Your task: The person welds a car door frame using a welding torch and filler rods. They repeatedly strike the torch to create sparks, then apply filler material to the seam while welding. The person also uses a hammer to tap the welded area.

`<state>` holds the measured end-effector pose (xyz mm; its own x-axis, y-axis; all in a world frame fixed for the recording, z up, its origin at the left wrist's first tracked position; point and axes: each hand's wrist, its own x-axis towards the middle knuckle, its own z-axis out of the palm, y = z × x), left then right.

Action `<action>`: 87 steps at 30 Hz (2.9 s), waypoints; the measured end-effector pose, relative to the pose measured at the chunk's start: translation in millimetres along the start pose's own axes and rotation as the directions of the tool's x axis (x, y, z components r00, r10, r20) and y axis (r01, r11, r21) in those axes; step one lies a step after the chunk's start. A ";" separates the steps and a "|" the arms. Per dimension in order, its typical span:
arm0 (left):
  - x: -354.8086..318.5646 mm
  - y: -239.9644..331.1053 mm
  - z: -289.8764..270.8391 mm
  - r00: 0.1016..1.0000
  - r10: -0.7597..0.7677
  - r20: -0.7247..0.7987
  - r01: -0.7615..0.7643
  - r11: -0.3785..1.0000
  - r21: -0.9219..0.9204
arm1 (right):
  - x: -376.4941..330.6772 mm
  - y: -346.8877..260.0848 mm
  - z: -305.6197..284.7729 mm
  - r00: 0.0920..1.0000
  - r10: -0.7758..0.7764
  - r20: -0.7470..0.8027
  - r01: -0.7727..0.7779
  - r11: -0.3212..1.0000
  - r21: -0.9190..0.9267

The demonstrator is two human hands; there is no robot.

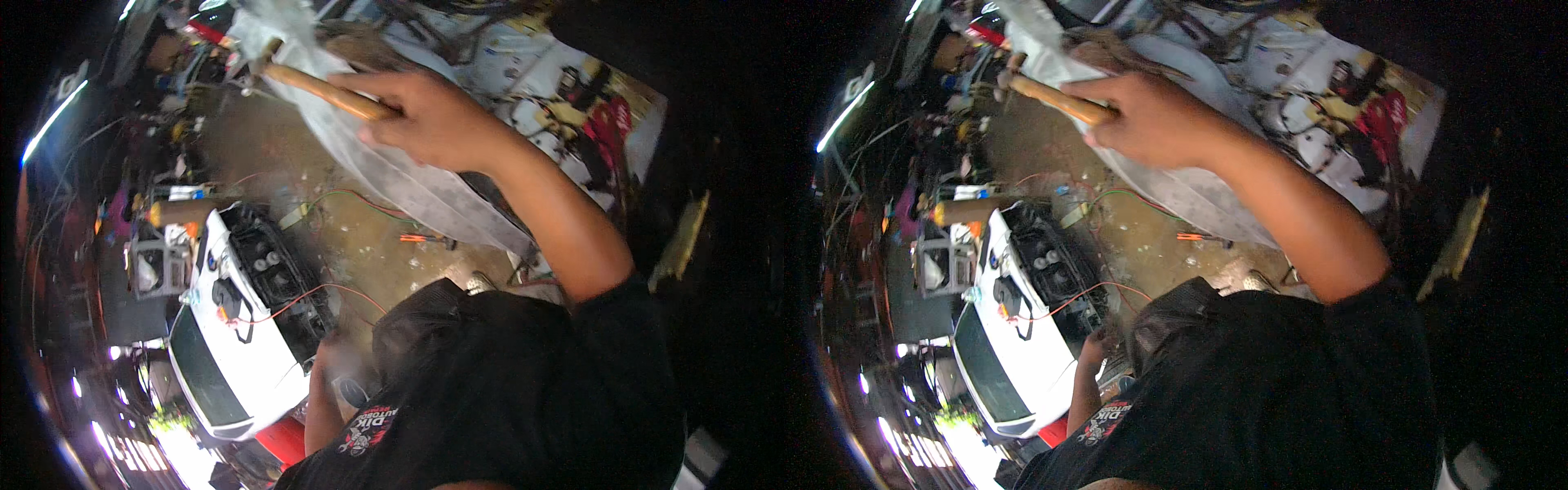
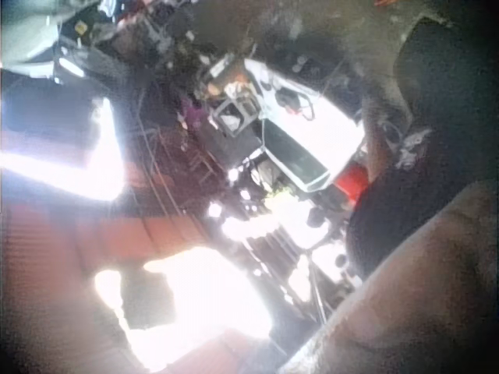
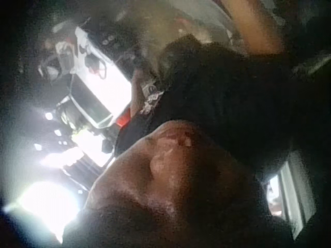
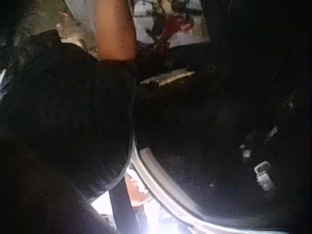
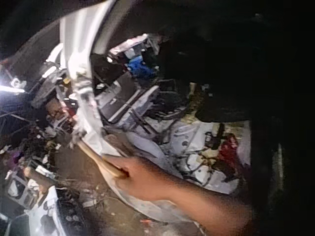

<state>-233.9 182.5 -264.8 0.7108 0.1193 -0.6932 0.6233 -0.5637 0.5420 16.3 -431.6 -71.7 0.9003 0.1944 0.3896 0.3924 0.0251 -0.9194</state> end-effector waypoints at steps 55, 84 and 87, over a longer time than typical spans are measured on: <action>68.0 397.8 240.5 0.693 0.337 0.637 -0.667 0.634 0.391 | -247.6 420.5 -14.4 0.309 0.917 -0.253 -0.937 0.339 0.084; 10.0 91.3 10.4 0.977 0.022 -0.210 0.030 0.970 0.241 | -381.7 391.4 -311.4 0.250 0.650 -0.718 -0.937 -0.024 -0.348; 69.4 85.8 2.6 0.980 0.116 -0.165 -0.106 0.992 0.065 | -404.6 308.1 -325.5 0.004 0.617 -0.787 -0.974 0.180 0.136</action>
<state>-132.0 140.3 -267.6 0.8220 0.1863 -0.5381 0.5217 -0.6254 0.5803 -165.7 -821.7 -495.1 0.3940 -0.7556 -0.5233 -0.8319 -0.0512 -0.5525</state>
